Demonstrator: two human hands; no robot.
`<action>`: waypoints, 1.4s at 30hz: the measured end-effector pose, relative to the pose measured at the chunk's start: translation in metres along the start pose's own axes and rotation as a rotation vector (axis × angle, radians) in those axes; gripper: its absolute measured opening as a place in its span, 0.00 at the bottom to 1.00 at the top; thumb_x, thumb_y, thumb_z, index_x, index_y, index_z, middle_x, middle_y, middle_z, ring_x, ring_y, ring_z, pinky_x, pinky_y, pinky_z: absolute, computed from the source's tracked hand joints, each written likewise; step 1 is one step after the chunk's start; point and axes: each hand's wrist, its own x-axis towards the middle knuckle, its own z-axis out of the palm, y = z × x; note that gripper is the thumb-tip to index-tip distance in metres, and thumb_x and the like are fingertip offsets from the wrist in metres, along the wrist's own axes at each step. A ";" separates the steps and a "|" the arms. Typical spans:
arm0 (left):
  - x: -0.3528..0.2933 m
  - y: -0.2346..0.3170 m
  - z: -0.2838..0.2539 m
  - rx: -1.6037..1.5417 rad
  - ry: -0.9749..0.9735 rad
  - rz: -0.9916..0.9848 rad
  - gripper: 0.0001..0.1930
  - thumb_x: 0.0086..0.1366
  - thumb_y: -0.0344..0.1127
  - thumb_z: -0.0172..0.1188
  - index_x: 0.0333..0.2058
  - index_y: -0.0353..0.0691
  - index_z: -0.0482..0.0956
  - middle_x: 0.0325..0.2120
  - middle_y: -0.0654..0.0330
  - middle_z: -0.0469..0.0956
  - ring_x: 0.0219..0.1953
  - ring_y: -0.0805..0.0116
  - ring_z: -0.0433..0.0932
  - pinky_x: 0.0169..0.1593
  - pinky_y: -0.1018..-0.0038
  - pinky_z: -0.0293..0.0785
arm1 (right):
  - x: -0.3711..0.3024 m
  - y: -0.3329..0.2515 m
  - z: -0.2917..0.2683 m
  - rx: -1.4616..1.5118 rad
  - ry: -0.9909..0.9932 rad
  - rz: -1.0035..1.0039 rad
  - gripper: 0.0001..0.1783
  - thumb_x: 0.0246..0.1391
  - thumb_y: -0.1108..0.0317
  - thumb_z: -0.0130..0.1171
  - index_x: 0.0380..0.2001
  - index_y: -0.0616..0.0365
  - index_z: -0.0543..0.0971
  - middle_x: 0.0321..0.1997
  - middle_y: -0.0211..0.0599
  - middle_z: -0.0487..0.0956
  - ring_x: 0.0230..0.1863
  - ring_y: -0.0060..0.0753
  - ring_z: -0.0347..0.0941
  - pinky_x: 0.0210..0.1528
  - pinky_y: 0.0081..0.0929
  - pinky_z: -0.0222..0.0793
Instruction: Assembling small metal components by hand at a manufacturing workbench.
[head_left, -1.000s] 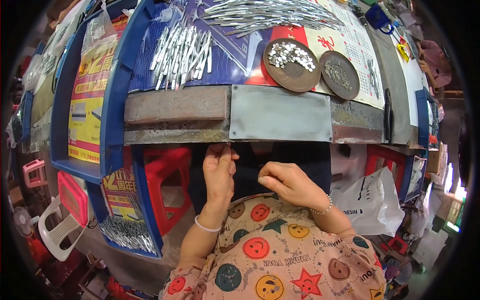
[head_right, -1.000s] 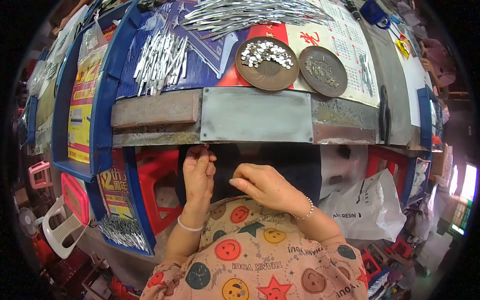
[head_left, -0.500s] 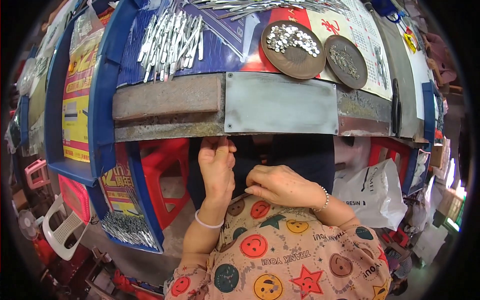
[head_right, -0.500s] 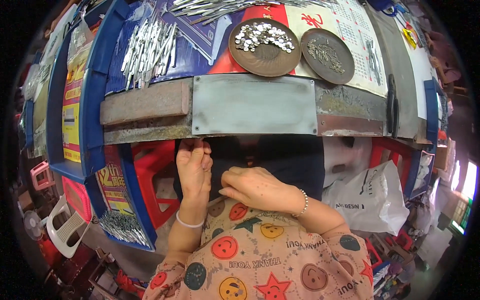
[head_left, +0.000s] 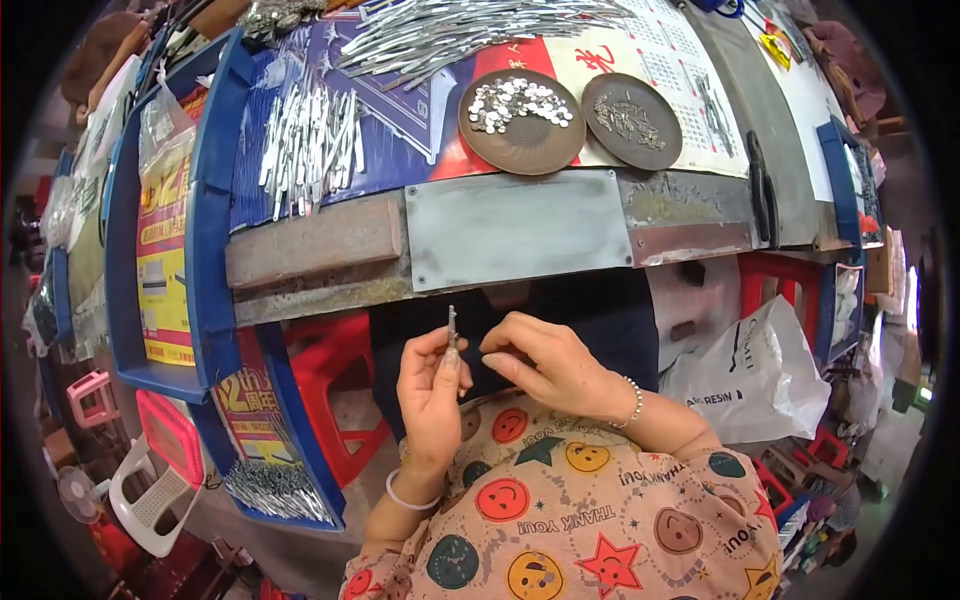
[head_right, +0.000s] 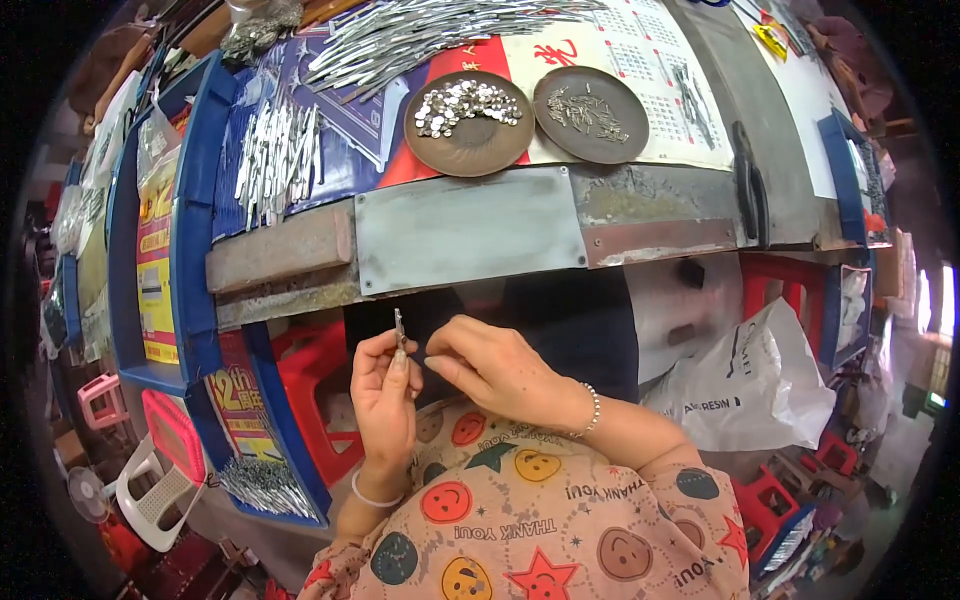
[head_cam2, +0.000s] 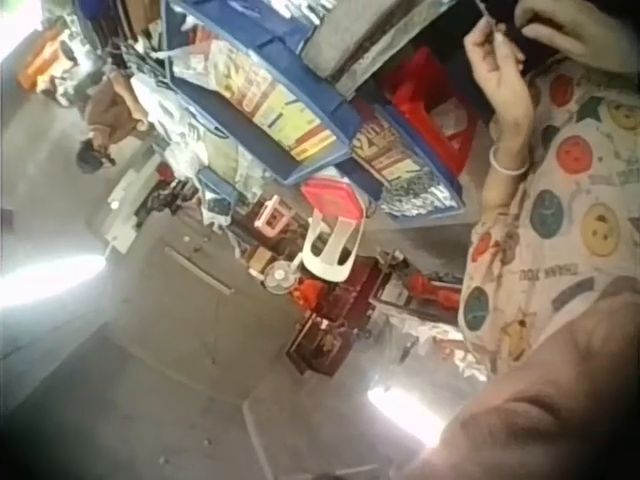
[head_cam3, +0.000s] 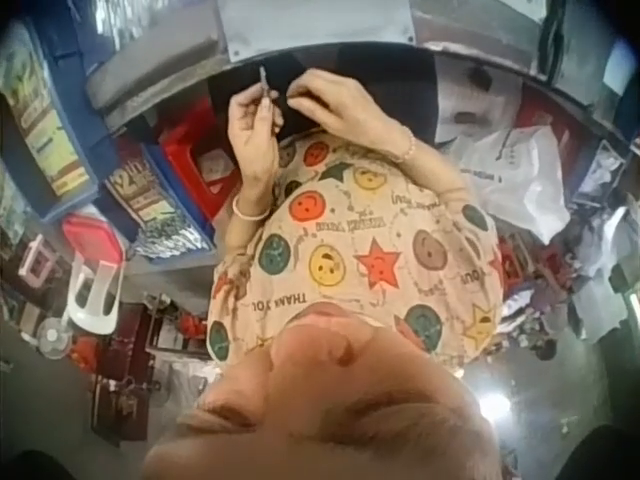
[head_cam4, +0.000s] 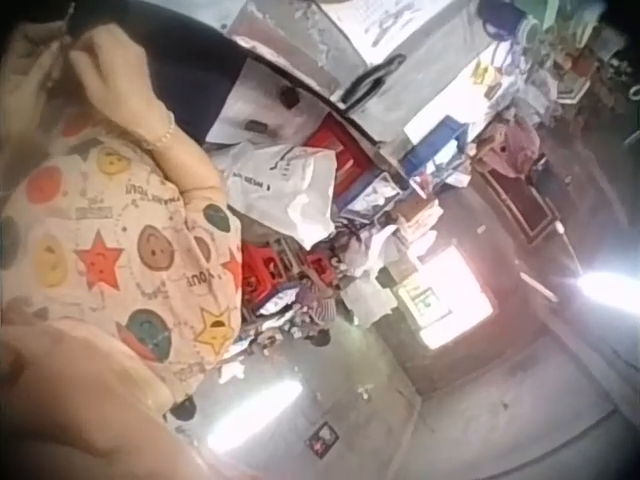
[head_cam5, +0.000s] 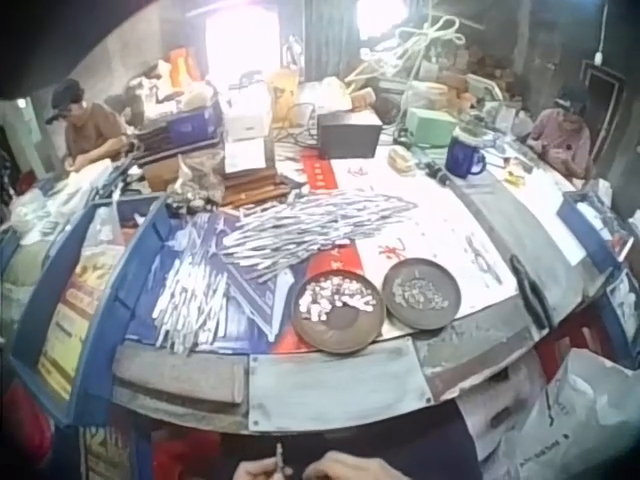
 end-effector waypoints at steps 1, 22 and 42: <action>-0.003 0.001 0.005 0.012 -0.010 0.028 0.11 0.67 0.27 0.48 0.47 0.34 0.67 0.35 0.63 0.72 0.27 0.81 0.65 0.30 0.86 0.63 | -0.001 0.001 0.002 -0.004 0.033 -0.033 0.08 0.52 0.73 0.58 0.35 0.62 0.74 0.29 0.38 0.72 0.27 0.35 0.71 0.29 0.27 0.67; -0.020 -0.006 0.038 0.246 -0.101 0.431 0.14 0.69 0.27 0.44 0.52 0.37 0.56 0.45 0.56 0.68 0.43 0.75 0.69 0.46 0.80 0.67 | 0.016 0.005 0.019 -0.136 0.406 -0.487 0.12 0.50 0.69 0.60 0.20 0.60 0.69 0.16 0.36 0.68 0.14 0.36 0.65 0.16 0.27 0.60; 0.000 0.041 0.018 -0.736 -0.446 -0.658 0.09 0.68 0.33 0.45 0.45 0.40 0.65 0.17 0.66 0.60 0.12 0.83 0.49 0.16 0.86 0.47 | 0.015 -0.008 -0.033 0.378 -0.049 -0.060 0.24 0.65 0.57 0.41 0.20 0.62 0.69 0.16 0.35 0.70 0.17 0.29 0.68 0.22 0.23 0.64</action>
